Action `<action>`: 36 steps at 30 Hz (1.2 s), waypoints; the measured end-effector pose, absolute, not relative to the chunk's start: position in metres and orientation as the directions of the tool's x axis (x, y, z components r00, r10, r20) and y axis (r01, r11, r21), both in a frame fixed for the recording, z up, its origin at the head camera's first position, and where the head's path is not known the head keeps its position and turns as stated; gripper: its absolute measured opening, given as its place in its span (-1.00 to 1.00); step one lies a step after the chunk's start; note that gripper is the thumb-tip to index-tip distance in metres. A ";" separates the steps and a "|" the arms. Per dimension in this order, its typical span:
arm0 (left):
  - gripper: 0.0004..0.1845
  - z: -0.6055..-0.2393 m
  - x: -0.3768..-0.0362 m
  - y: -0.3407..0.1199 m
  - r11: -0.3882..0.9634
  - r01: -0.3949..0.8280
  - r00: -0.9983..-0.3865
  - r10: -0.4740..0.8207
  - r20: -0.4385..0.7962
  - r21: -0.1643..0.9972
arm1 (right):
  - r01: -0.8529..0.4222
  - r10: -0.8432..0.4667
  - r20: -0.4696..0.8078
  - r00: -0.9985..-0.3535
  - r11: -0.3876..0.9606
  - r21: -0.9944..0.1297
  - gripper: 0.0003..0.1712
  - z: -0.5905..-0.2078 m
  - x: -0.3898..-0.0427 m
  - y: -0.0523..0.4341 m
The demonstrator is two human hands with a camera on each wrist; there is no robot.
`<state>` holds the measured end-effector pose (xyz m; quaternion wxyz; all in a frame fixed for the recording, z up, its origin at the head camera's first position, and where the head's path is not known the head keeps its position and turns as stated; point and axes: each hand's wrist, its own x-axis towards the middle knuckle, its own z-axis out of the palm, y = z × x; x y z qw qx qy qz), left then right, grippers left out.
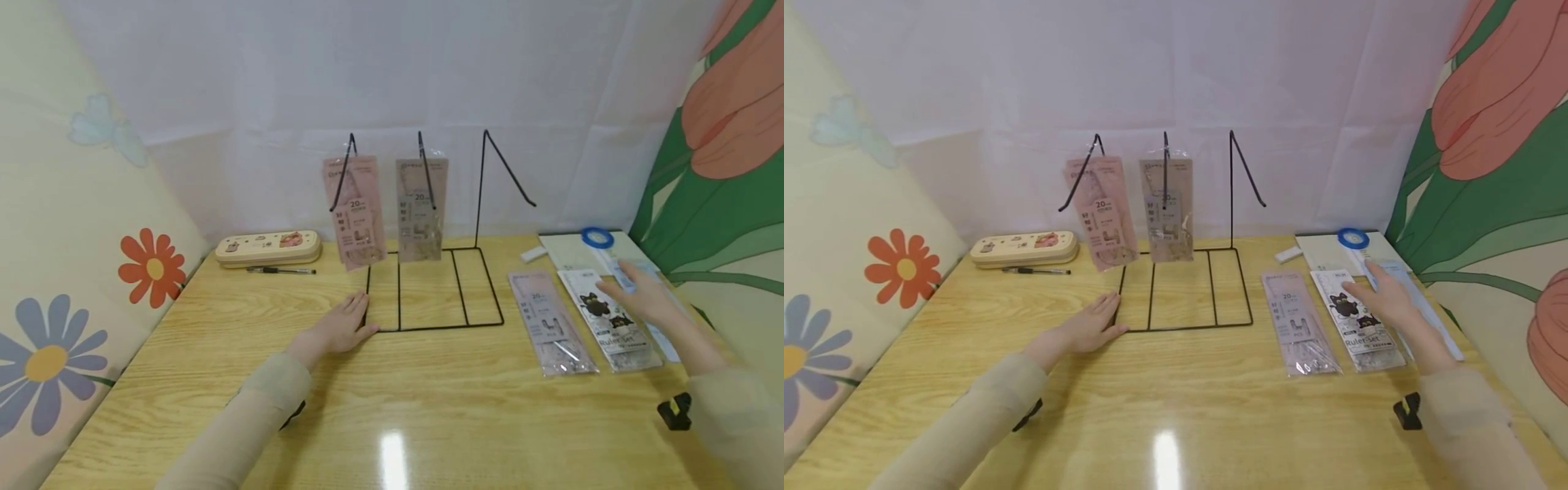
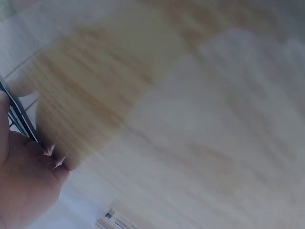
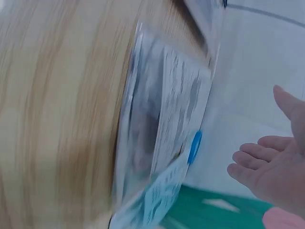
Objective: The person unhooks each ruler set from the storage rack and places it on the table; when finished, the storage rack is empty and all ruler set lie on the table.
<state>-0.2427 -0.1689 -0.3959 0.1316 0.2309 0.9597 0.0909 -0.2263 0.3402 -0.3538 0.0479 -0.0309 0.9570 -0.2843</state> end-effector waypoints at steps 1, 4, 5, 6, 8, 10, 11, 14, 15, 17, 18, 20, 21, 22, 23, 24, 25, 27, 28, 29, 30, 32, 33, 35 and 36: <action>-0.25 -0.397 -0.243 -0.169 0.877 0.419 -0.859 0.466 -0.210 0.235 | -0.046 -0.100 -0.071 -0.992 0.838 -0.544 -0.01 -0.355 -0.227 0.333; -0.25 -0.399 -0.244 -0.169 0.878 0.421 -0.861 0.466 -0.204 0.230 | -0.076 -0.150 -0.088 -0.985 0.824 -0.561 -0.03 -0.360 -0.230 0.311; -0.25 -0.399 -0.244 -0.168 0.877 0.422 -0.861 0.467 -0.201 0.231 | -0.088 -0.169 -0.095 -0.981 0.824 -0.560 -0.03 -0.362 -0.230 0.304; -0.25 -0.400 -0.245 -0.168 0.875 0.424 -0.860 0.470 -0.199 0.234 | -0.099 -0.187 -0.101 -0.977 0.821 -0.563 -0.04 -0.365 -0.230 0.297; -0.25 -0.400 -0.246 -0.168 0.872 0.429 -0.858 0.475 -0.194 0.237 | -0.120 -0.221 -0.110 -0.969 0.813 -0.570 -0.03 -0.368 -0.231 0.283; -0.25 -0.400 -0.246 -0.168 0.870 0.432 -0.856 0.479 -0.194 0.238 | -0.144 -0.254 -0.111 -0.961 0.802 -0.580 -0.03 -0.370 -0.232 0.272; -0.25 -0.400 -0.246 -0.168 0.870 0.432 -0.856 0.478 -0.196 0.237 | -0.168 -0.276 -0.099 -0.956 0.794 -0.585 -0.04 -0.372 -0.232 0.267; -0.25 -0.400 -0.247 -0.169 0.873 0.428 -0.855 0.475 -0.206 0.235 | -0.226 -0.325 -0.063 -0.944 0.771 -0.595 -0.10 -0.377 -0.236 0.253; -0.25 -0.400 -0.247 -0.169 0.873 0.428 -0.855 0.475 -0.208 0.234 | -0.245 -0.339 -0.052 -0.939 0.769 -0.590 -0.11 -0.378 -0.237 0.248; -0.24 -0.399 -0.247 -0.169 0.872 0.427 -0.853 0.476 -0.213 0.238 | -0.298 -0.371 -0.019 -0.929 0.774 -0.559 -0.14 -0.382 -0.239 0.239; -0.24 -0.399 -0.247 -0.169 0.871 0.427 -0.853 0.477 -0.213 0.241 | -0.331 -0.387 0.005 -0.922 0.780 -0.531 -0.15 -0.383 -0.240 0.234; -0.24 -0.398 -0.247 -0.169 0.872 0.425 -0.852 0.476 -0.218 0.243 | -0.386 -0.422 0.034 -0.906 0.790 -0.477 -0.17 -0.385 -0.241 0.225; -0.24 -0.398 -0.247 -0.170 0.873 0.423 -0.852 0.475 -0.220 0.244 | -0.412 -0.439 0.048 -0.897 0.792 -0.450 -0.17 -0.387 -0.242 0.220; -0.24 -0.398 -0.247 -0.170 0.873 0.421 -0.852 0.474 -0.220 0.247 | -0.432 -0.454 0.056 -0.889 0.795 -0.426 -0.17 -0.388 -0.243 0.216; -0.24 -0.398 -0.246 -0.170 0.873 0.419 -0.853 0.473 -0.222 0.248 | -0.444 -0.464 0.055 -0.884 0.797 -0.411 -0.16 -0.389 -0.244 0.212; -0.24 -0.398 -0.246 -0.170 0.874 0.417 -0.854 0.471 -0.223 0.250 | -0.452 -0.474 0.048 -0.879 0.797 -0.402 -0.16 -0.390 -0.245 0.209; -0.23 -0.399 -0.246 -0.170 0.876 0.413 -0.855 0.467 -0.227 0.247 | -0.442 -0.477 0.021 -0.878 0.795 -0.415 -0.15 -0.391 -0.246 0.205; -0.23 -0.399 -0.246 -0.170 0.878 0.410 -0.856 0.464 -0.228 0.245 | -0.409 -0.470 -0.033 -0.882 0.800 -0.438 -0.10 -0.392 -0.247 0.200; -0.23 -0.400 -0.247 -0.170 0.879 0.410 -0.856 0.463 -0.229 0.243 | -0.407 -0.474 -0.045 -0.879 0.796 -0.447 -0.10 -0.393 -0.248 0.197; -0.23 -0.400 -0.247 -0.170 0.881 0.407 -0.857 0.460 -0.232 0.241 | -0.408 -0.481 -0.055 -0.875 0.795 -0.450 -0.11 -0.394 -0.250 0.195; -0.22 -0.400 -0.247 -0.170 0.882 0.407 -0.857 0.459 -0.233 0.239 | -0.404 -0.481 -0.068 -0.874 0.797 -0.450 -0.11 -0.395 -0.251 0.193; -0.23 -0.400 -0.246 -0.170 0.882 0.406 -0.858 0.458 -0.233 0.239 | -0.392 -0.471 -0.095 -0.877 0.814 -0.428 -0.10 -0.397 -0.253 0.189; -0.23 -0.399 -0.246 -0.170 0.884 0.403 -0.859 0.455 -0.236 0.239 | -0.392 -0.470 -0.102 -0.876 0.821 -0.416 -0.10 -0.398 -0.254 0.187; -0.23 -0.398 -0.246 -0.170 0.884 0.398 -0.859 0.453 -0.240 0.243 | -0.383 -0.461 -0.129 -0.878 0.838 -0.388 -0.09 -0.400 -0.256 0.185; -0.23 -0.398 -0.245 -0.169 0.884 0.397 -0.859 0.453 -0.241 0.245 | -0.374 -0.454 -0.146 -0.879 0.846 -0.379 -0.09 -0.400 -0.257 0.184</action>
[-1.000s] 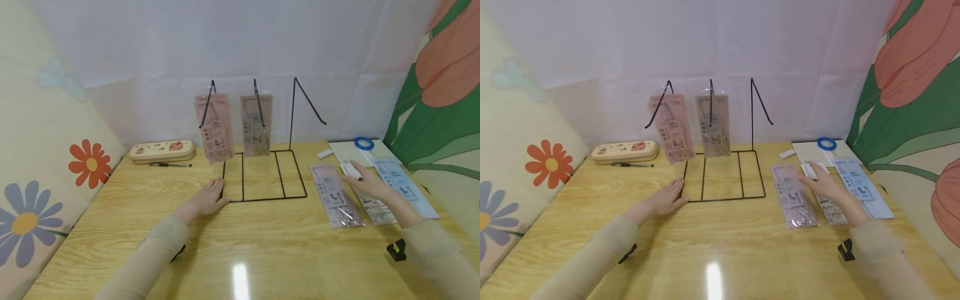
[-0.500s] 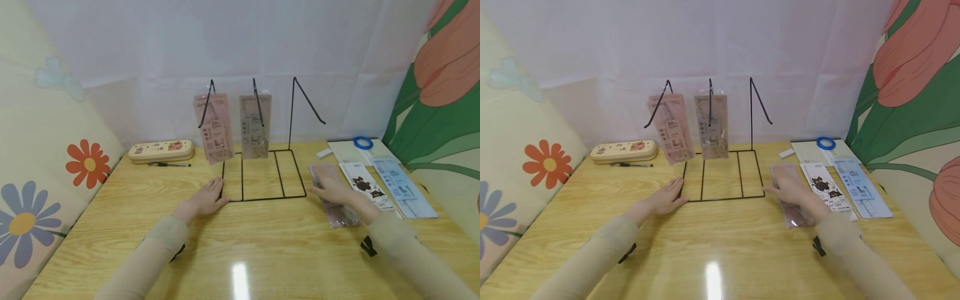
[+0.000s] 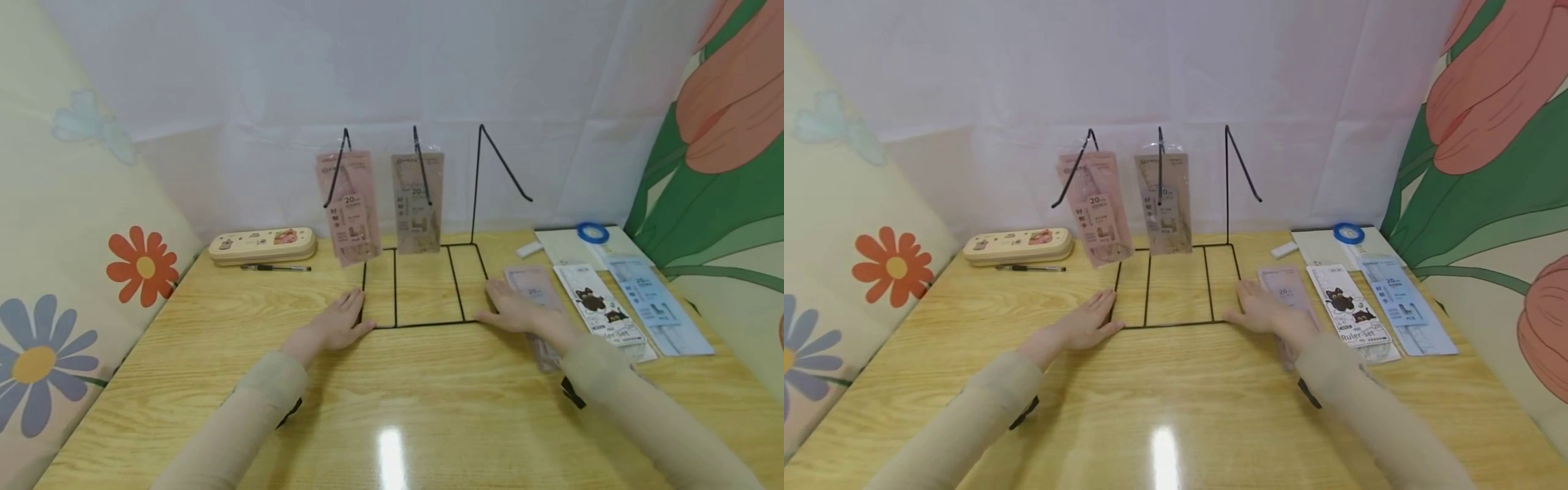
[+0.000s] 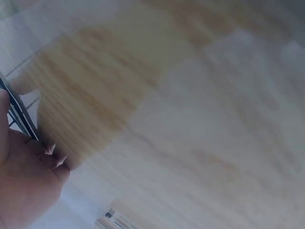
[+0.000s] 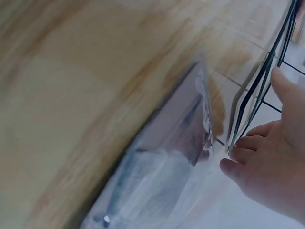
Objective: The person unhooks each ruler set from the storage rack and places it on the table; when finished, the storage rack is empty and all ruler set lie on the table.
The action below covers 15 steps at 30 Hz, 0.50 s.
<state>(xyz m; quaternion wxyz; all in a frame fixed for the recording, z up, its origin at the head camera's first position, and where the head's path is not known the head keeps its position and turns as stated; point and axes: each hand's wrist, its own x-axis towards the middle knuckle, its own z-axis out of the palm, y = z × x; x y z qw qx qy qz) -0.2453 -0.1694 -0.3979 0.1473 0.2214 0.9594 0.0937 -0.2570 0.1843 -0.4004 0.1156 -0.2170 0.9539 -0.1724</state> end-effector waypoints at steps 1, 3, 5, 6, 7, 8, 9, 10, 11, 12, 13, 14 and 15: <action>-0.23 -0.397 -0.245 -0.169 0.885 0.395 -0.859 0.451 -0.242 0.245 | -0.365 -0.448 -0.161 -0.879 0.851 -0.377 -0.08 -0.401 -0.258 0.183; -0.22 -0.397 -0.246 -0.170 0.887 0.393 -0.860 0.448 -0.245 0.242 | -0.348 -0.441 -0.189 -0.878 0.857 -0.381 -0.06 -0.401 -0.260 0.183; -0.22 -0.397 -0.246 -0.170 0.887 0.396 -0.860 0.449 -0.244 0.238 | -0.331 -0.430 -0.215 -0.877 0.864 -0.379 -0.05 -0.401 -0.261 0.183; -0.22 -0.397 -0.246 -0.169 0.886 0.398 -0.859 0.451 -0.242 0.238 | -0.326 -0.428 -0.223 -0.876 0.865 -0.382 -0.04 -0.401 -0.261 0.183; -0.22 -0.397 -0.246 -0.169 0.886 0.399 -0.859 0.451 -0.241 0.237 | -0.318 -0.424 -0.233 -0.875 0.867 -0.384 -0.02 -0.401 -0.261 0.182; -0.22 -0.397 -0.246 -0.169 0.885 0.400 -0.858 0.453 -0.241 0.239 | -0.313 -0.421 -0.241 -0.875 0.869 -0.383 -0.01 -0.401 -0.261 0.182; -0.22 -0.397 -0.246 -0.169 0.884 0.399 -0.858 0.453 -0.241 0.241 | -0.310 -0.420 -0.245 -0.874 0.870 -0.384 0.00 -0.401 -0.261 0.182; -0.22 -0.397 -0.246 -0.169 0.883 0.400 -0.859 0.454 -0.238 0.245 | -0.307 -0.419 -0.248 -0.874 0.870 -0.386 0.01 -0.401 -0.261 0.181; -0.22 -0.397 -0.246 -0.169 0.883 0.397 -0.859 0.454 -0.238 0.249 | -0.307 -0.420 -0.250 -0.873 0.869 -0.388 0.02 -0.401 -0.261 0.181; -0.21 -0.397 -0.246 -0.169 0.883 0.396 -0.859 0.453 -0.237 0.253 | -0.309 -0.422 -0.249 -0.872 0.868 -0.389 0.02 -0.400 -0.260 0.181; -0.21 -0.397 -0.246 -0.170 0.885 0.392 -0.861 0.449 -0.238 0.253 | -0.308 -0.421 -0.251 -0.871 0.868 -0.389 0.03 -0.400 -0.260 0.180; -0.21 -0.397 -0.246 -0.170 0.884 0.389 -0.862 0.449 -0.234 0.260 | -0.305 -0.419 -0.252 -0.872 0.869 -0.389 0.02 -0.400 -0.260 0.180; -0.20 -0.397 -0.246 -0.170 0.884 0.384 -0.865 0.445 -0.232 0.266 | -0.310 -0.422 -0.249 -0.872 0.868 -0.387 0.02 -0.400 -0.260 0.180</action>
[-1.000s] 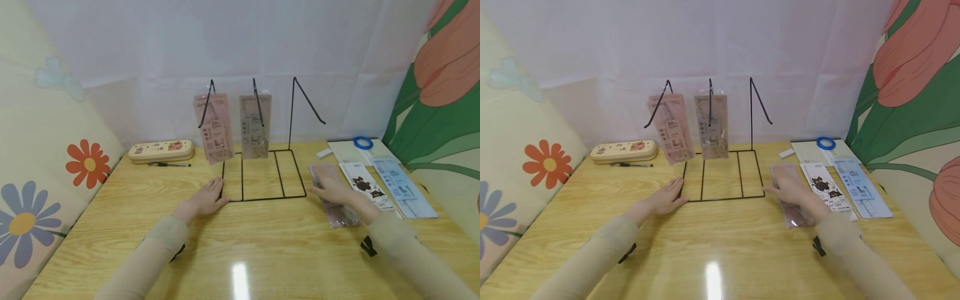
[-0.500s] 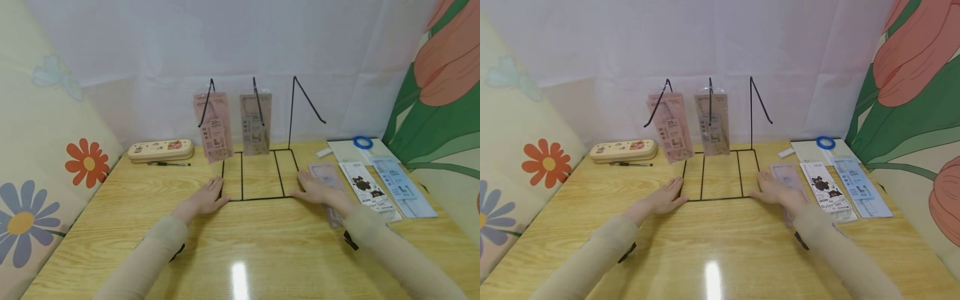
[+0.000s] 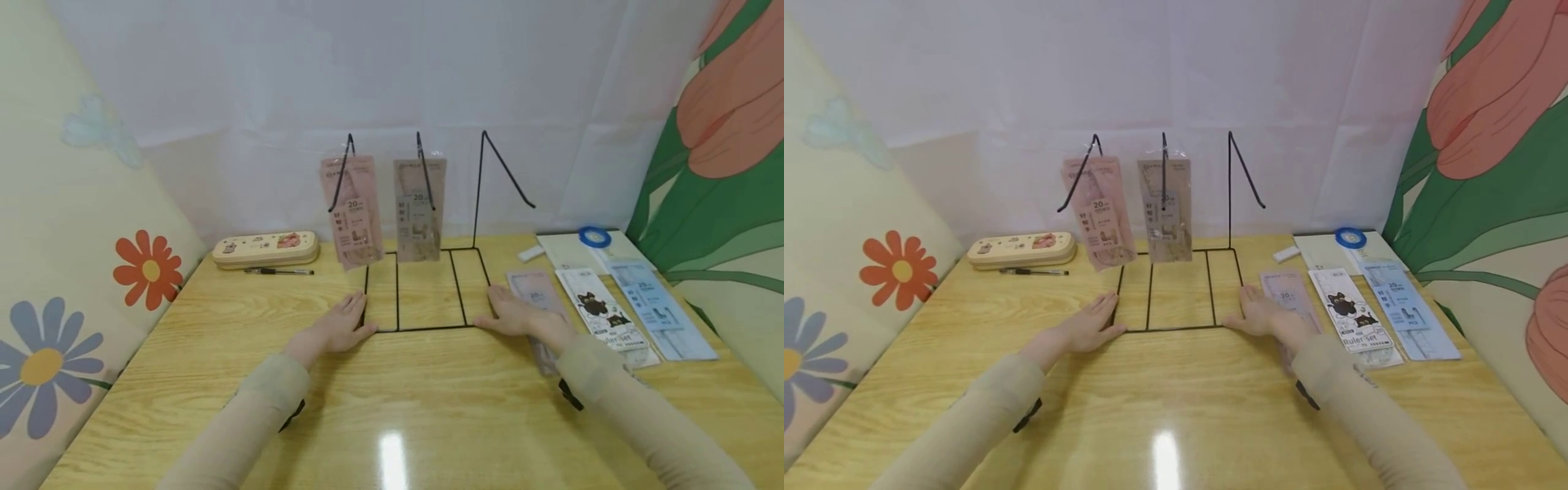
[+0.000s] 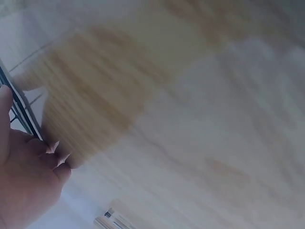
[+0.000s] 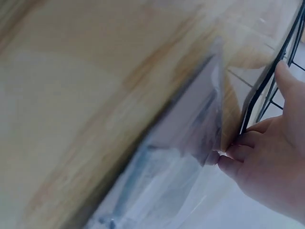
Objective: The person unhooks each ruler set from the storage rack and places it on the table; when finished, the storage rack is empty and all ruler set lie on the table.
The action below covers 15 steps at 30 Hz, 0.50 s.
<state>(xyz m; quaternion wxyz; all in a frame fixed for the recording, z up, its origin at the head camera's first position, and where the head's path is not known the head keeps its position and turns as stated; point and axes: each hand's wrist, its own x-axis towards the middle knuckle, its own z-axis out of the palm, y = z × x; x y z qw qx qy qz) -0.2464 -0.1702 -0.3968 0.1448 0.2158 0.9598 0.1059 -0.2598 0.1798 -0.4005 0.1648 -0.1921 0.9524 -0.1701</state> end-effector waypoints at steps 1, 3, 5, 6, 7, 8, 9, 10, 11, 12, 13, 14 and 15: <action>-0.20 -0.397 -0.247 -0.170 0.883 0.380 -0.866 0.444 -0.230 0.274 | -0.312 -0.422 -0.247 -0.872 0.869 -0.384 0.02 -0.401 -0.259 0.180; -0.19 -0.397 -0.247 -0.171 0.879 0.372 -0.869 0.443 -0.221 0.298 | -0.314 -0.421 -0.248 -0.873 0.872 -0.376 0.01 -0.402 -0.259 0.180; -0.19 -0.398 -0.248 -0.173 0.874 0.358 -0.873 0.438 -0.214 0.328 | -0.315 -0.421 -0.251 -0.872 0.874 -0.370 0.01 -0.402 -0.258 0.180; -0.19 -0.398 -0.248 -0.175 0.872 0.347 -0.876 0.433 -0.213 0.344 | -0.319 -0.423 -0.252 -0.870 0.874 -0.366 0.02 -0.402 -0.258 0.180; -0.20 -0.398 -0.248 -0.177 0.870 0.339 -0.880 0.428 -0.207 0.358 | -0.317 -0.423 -0.256 -0.869 0.875 -0.366 0.02 -0.402 -0.258 0.179; -0.21 -0.398 -0.249 -0.180 0.867 0.329 -0.885 0.421 -0.199 0.374 | -0.317 -0.423 -0.262 -0.868 0.876 -0.365 0.02 -0.402 -0.259 0.179; -0.22 -0.398 -0.249 -0.183 0.866 0.317 -0.891 0.411 -0.191 0.386 | -0.314 -0.422 -0.268 -0.866 0.877 -0.364 0.03 -0.403 -0.259 0.179; -0.23 -0.397 -0.250 -0.186 0.865 0.309 -0.899 0.401 -0.177 0.395 | -0.314 -0.422 -0.271 -0.865 0.877 -0.364 0.03 -0.402 -0.259 0.178; -0.25 -0.395 -0.250 -0.190 0.865 0.300 -0.907 0.390 -0.162 0.402 | -0.311 -0.421 -0.276 -0.864 0.878 -0.363 0.03 -0.402 -0.259 0.178; -0.25 -0.394 -0.251 -0.193 0.866 0.284 -0.917 0.371 -0.148 0.412 | -0.307 -0.419 -0.282 -0.863 0.879 -0.365 0.03 -0.402 -0.259 0.178; -0.25 -0.392 -0.251 -0.197 0.868 0.274 -0.927 0.353 -0.126 0.414 | -0.304 -0.416 -0.287 -0.863 0.881 -0.363 0.03 -0.402 -0.259 0.178; -0.25 -0.389 -0.252 -0.201 0.868 0.258 -0.937 0.331 -0.108 0.425 | -0.302 -0.413 -0.292 -0.863 0.883 -0.360 0.03 -0.401 -0.260 0.178; -0.24 -0.386 -0.253 -0.204 0.864 0.234 -0.948 0.305 -0.093 0.447 | -0.298 -0.411 -0.295 -0.863 0.884 -0.359 0.03 -0.401 -0.260 0.178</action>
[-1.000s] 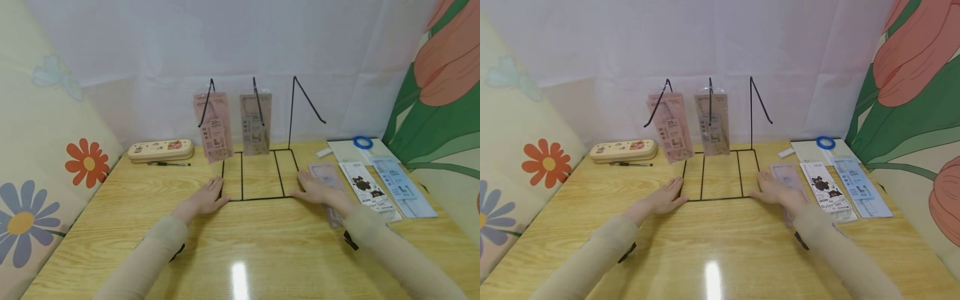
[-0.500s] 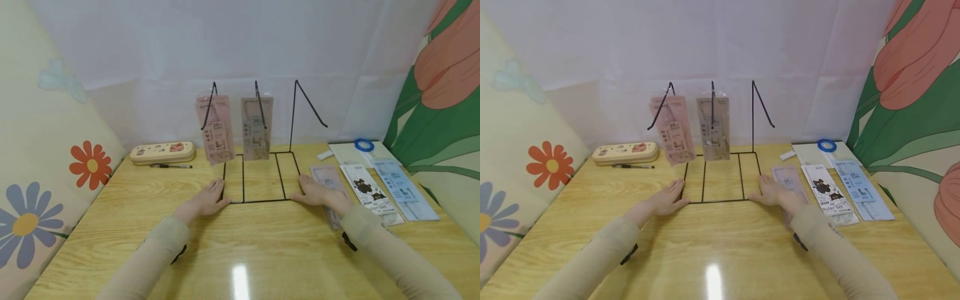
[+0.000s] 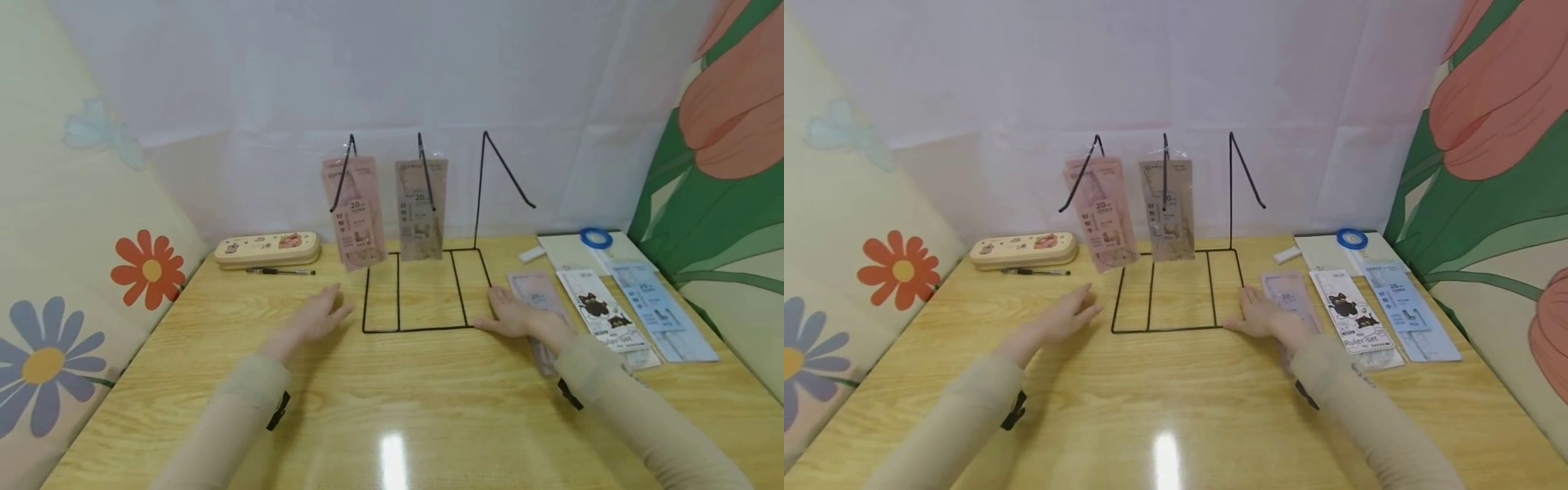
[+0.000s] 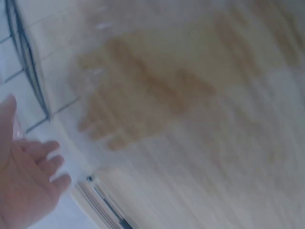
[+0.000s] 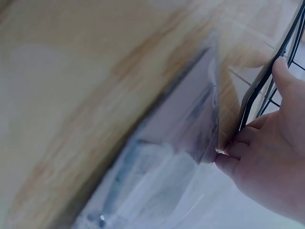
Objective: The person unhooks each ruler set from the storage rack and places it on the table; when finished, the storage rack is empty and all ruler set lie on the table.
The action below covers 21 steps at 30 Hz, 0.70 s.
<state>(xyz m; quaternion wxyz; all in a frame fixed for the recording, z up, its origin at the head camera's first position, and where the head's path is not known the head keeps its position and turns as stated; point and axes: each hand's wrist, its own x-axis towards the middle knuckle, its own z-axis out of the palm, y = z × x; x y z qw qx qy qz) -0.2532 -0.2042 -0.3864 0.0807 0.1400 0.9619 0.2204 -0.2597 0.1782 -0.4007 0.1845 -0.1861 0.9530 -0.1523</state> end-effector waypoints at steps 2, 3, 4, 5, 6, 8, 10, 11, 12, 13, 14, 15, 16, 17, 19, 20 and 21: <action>-0.24 -0.381 -0.255 -0.209 0.835 0.179 -0.968 0.244 -0.057 0.520 | -0.295 -0.406 -0.302 -0.862 0.888 -0.352 0.03 -0.401 -0.259 0.179; -0.24 -0.379 -0.257 -0.211 0.812 0.153 -0.978 0.206 -0.032 0.563 | -0.294 -0.405 -0.304 -0.862 0.890 -0.349 0.03 -0.401 -0.260 0.179; -0.26 -0.377 -0.258 -0.212 0.788 0.139 -0.985 0.170 0.004 0.600 | -0.295 -0.405 -0.305 -0.862 0.890 -0.348 0.03 -0.400 -0.260 0.180; -0.28 -0.374 -0.260 -0.212 0.756 0.126 -0.990 0.132 0.039 0.643 | -0.296 -0.406 -0.306 -0.861 0.889 -0.349 0.03 -0.401 -0.260 0.180; -0.30 -0.372 -0.262 -0.212 0.723 0.121 -0.993 0.094 0.076 0.681 | -0.296 -0.407 -0.306 -0.860 0.889 -0.350 0.03 -0.401 -0.260 0.180; -0.36 -0.366 -0.265 -0.209 0.679 0.132 -0.988 0.028 0.155 0.722 | -0.299 -0.410 -0.307 -0.859 0.888 -0.351 0.04 -0.400 -0.261 0.180; -0.39 -0.361 -0.269 -0.204 0.649 0.145 -0.979 -0.018 0.205 0.747 | -0.295 -0.409 -0.311 -0.858 0.887 -0.355 0.04 -0.399 -0.262 0.179; -0.40 -0.358 -0.271 -0.201 0.632 0.146 -0.976 -0.031 0.214 0.761 | -0.292 -0.408 -0.314 -0.857 0.888 -0.355 0.04 -0.399 -0.262 0.180; -0.40 -0.356 -0.273 -0.197 0.617 0.146 -0.976 -0.040 0.216 0.773 | -0.289 -0.405 -0.317 -0.858 0.890 -0.353 0.04 -0.399 -0.262 0.180; -0.40 -0.354 -0.275 -0.194 0.605 0.147 -0.975 -0.045 0.218 0.783 | -0.288 -0.403 -0.319 -0.858 0.891 -0.351 0.05 -0.398 -0.262 0.180; -0.39 -0.353 -0.277 -0.191 0.590 0.145 -0.976 -0.049 0.214 0.794 | -0.286 -0.400 -0.321 -0.858 0.892 -0.350 0.05 -0.398 -0.262 0.180; -0.39 -0.351 -0.279 -0.188 0.584 0.141 -0.976 -0.052 0.210 0.800 | -0.284 -0.399 -0.322 -0.859 0.893 -0.349 0.05 -0.399 -0.262 0.180; -0.39 -0.350 -0.281 -0.185 0.576 0.138 -0.977 -0.054 0.206 0.806 | -0.283 -0.398 -0.323 -0.859 0.893 -0.349 0.05 -0.399 -0.262 0.180; -0.39 -0.350 -0.283 -0.183 0.570 0.138 -0.977 -0.056 0.205 0.810 | -0.282 -0.397 -0.324 -0.858 0.894 -0.348 0.05 -0.399 -0.262 0.180; -0.41 -0.349 -0.287 -0.178 0.555 0.133 -0.977 -0.063 0.201 0.821 | -0.282 -0.398 -0.325 -0.858 0.893 -0.350 0.04 -0.400 -0.262 0.180; -0.43 -0.349 -0.288 -0.177 0.548 0.129 -0.978 -0.067 0.197 0.826 | -0.281 -0.398 -0.326 -0.857 0.893 -0.352 0.04 -0.400 -0.262 0.180; -0.44 -0.350 -0.289 -0.175 0.541 0.128 -0.979 -0.066 0.194 0.831 | -0.281 -0.399 -0.326 -0.857 0.892 -0.354 0.04 -0.400 -0.262 0.180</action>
